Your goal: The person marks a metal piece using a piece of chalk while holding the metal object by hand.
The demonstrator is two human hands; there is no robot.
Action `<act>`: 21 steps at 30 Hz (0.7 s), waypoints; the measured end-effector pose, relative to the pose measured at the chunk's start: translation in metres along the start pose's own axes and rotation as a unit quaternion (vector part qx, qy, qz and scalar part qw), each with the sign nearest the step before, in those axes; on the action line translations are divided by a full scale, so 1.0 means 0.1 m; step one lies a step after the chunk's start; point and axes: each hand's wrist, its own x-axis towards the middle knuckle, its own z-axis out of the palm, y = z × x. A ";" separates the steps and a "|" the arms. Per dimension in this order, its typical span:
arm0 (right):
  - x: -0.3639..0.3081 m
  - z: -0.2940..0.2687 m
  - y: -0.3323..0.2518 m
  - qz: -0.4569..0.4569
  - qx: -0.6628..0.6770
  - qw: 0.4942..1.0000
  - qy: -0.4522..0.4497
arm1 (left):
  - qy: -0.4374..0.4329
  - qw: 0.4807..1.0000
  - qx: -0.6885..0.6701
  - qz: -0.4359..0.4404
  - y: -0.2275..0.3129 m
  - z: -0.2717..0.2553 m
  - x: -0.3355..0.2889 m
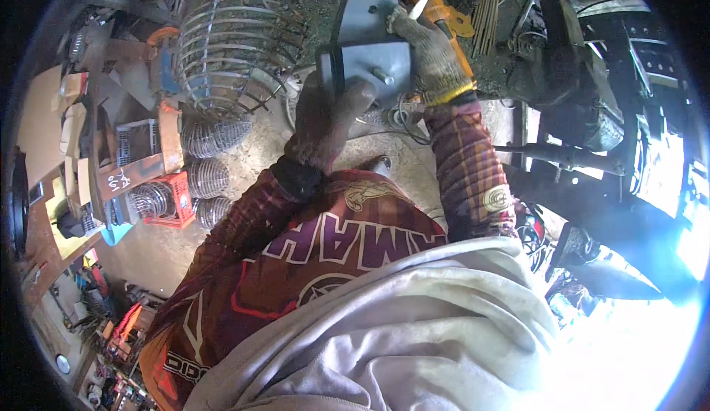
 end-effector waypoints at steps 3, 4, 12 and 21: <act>0.01 -0.25 0.17 -0.026 0.046 0.998 -0.046 | -0.002 1.000 0.006 0.020 0.28 -0.02 -0.15; -0.02 -0.33 0.25 -0.024 0.102 0.994 -0.026 | 0.004 0.999 0.029 0.033 0.33 0.00 -0.19; -0.50 -0.44 0.25 0.019 0.198 0.977 0.077 | -0.091 0.987 0.128 0.044 0.45 -0.01 -0.24; -0.69 -0.44 0.32 0.012 0.239 0.967 0.085 | -0.107 0.987 -0.122 0.020 0.21 0.10 -0.21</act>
